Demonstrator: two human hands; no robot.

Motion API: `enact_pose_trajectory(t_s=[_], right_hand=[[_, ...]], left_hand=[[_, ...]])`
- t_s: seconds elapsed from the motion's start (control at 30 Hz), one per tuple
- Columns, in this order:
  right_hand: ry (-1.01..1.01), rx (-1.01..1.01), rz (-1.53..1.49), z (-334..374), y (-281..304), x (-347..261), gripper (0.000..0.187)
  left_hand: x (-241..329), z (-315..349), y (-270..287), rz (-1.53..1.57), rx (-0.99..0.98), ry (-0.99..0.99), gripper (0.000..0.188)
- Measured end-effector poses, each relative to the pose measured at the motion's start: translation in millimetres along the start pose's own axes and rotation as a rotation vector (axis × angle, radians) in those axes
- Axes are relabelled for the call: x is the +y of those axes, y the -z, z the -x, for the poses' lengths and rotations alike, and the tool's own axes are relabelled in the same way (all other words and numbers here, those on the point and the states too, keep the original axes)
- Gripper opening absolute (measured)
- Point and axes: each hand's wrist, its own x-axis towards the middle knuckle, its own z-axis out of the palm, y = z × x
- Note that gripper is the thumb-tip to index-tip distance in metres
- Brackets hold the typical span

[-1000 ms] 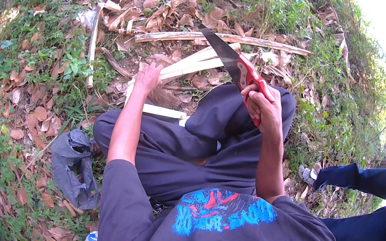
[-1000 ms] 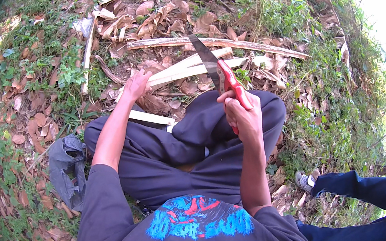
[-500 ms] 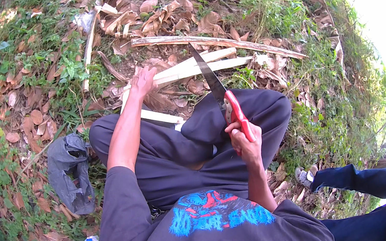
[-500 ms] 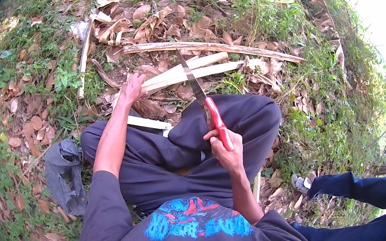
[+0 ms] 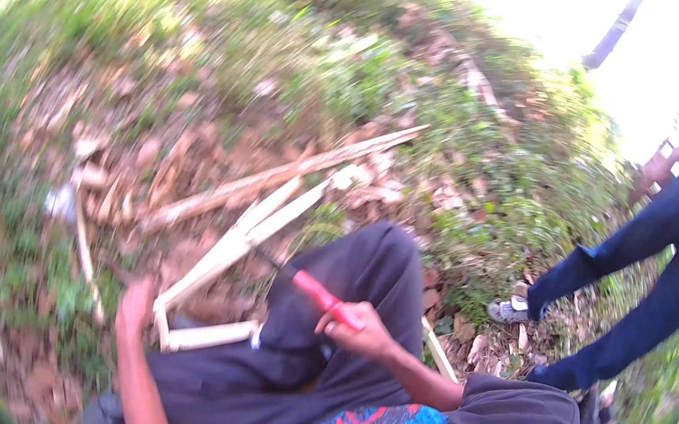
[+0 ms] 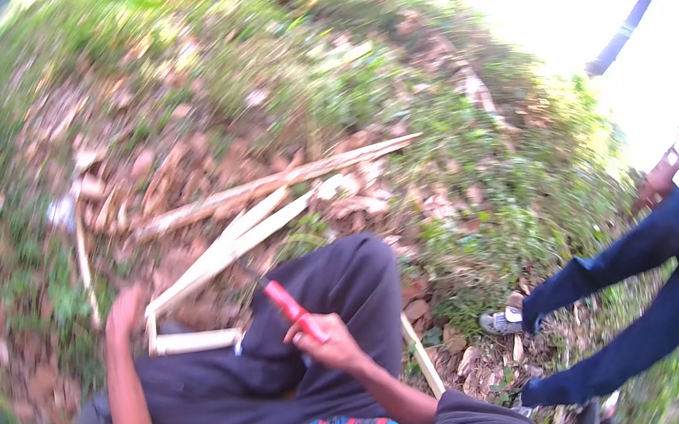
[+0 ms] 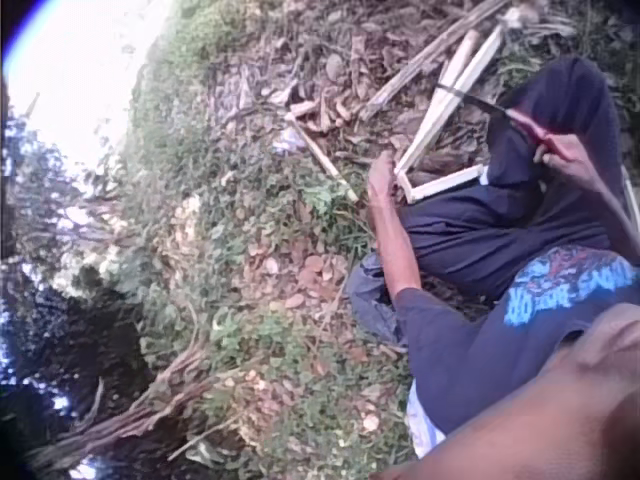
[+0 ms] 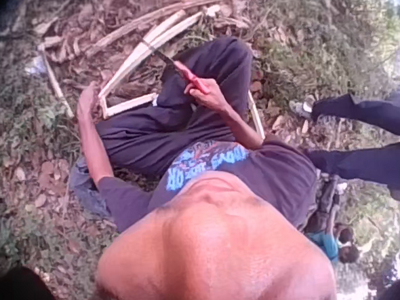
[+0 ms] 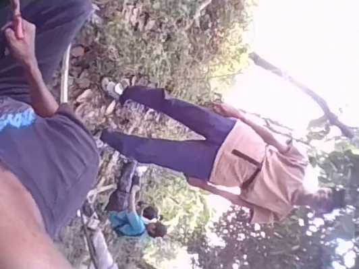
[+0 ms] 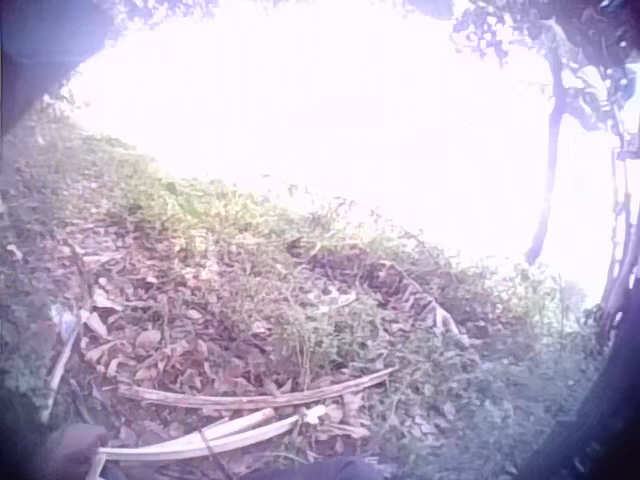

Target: The person sits on the ground and uses a red hand saw to cut a long piece of bamboo into smaller sections. The person holds the bamboo with one hand and saws with the other, occasionally adjusting the position of the bamboo or the cut pieces.

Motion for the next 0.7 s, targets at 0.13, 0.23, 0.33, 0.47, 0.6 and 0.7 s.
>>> enact_pose_trajectory(t_s=[0.13, 0.23, 0.33, 0.47, 0.6, 0.7], right_hand=[[0.037, -0.130, -0.149, -15, -5, 4, 0.014], [0.011, -0.100, -0.171, -3, 4, 2, 0.015], [0.028, -0.091, -0.246, 1, 2, 4, 0.015], [0.058, -0.083, -0.231, -1, -4, 11, 0.013], [0.027, -0.123, -0.268, 4, -4, -1, 0.012], [0.023, -0.124, -0.269, 4, -4, 2, 0.012]], left_hand=[[-83, 29, -57, -0.023, -0.185, -0.015, 0.076], [-34, 16, -28, -0.074, -0.332, -0.036, 0.082], [-59, 10, -40, -0.026, -0.308, -0.131, 0.085], [-42, 22, -42, -0.064, -0.169, -0.237, 0.083], [-63, 23, -42, 0.007, -0.141, -0.302, 0.084], [-64, 30, -36, 0.373, -0.188, 0.029, 0.082]])
